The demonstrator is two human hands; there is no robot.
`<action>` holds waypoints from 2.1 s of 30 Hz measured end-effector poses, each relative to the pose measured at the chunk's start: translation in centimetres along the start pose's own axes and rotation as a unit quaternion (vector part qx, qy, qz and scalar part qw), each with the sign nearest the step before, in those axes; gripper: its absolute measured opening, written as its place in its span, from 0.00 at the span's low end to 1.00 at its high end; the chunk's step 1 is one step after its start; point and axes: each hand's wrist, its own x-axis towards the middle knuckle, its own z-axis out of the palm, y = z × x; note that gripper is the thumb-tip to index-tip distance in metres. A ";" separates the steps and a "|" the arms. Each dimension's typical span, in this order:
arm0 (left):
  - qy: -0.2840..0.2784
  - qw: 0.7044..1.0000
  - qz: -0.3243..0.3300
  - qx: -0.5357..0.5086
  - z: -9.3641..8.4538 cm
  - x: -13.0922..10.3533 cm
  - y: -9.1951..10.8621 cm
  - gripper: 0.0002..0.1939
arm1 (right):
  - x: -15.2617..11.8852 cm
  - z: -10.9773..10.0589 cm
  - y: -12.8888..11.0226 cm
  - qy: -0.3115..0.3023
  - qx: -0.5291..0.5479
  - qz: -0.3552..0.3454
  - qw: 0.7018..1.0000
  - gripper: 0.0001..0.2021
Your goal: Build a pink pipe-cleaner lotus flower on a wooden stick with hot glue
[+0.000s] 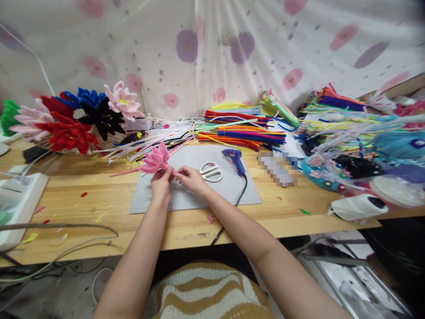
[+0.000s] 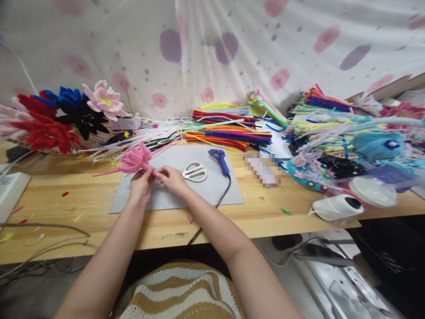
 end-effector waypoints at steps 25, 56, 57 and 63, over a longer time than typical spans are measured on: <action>-0.200 0.920 -0.255 -0.218 -1.1 -1.0 3.5 0.15 | 1.2 -4.1 1.9 0.084 0.012 0.073 0.994 0.15; -0.108 0.957 -0.240 -0.125 -0.6 0.6 2.2 0.17 | 0.0 -6.6 -1.4 -0.037 0.172 0.132 0.976 0.16; -0.098 0.958 -0.236 -0.131 -0.5 0.6 2.1 0.18 | -0.9 -8.0 -1.3 -0.064 0.153 0.127 0.978 0.16; -0.109 0.962 -0.221 -0.116 0.6 0.1 1.4 0.17 | -3.6 -13.0 -0.4 -0.059 0.094 0.147 0.983 0.17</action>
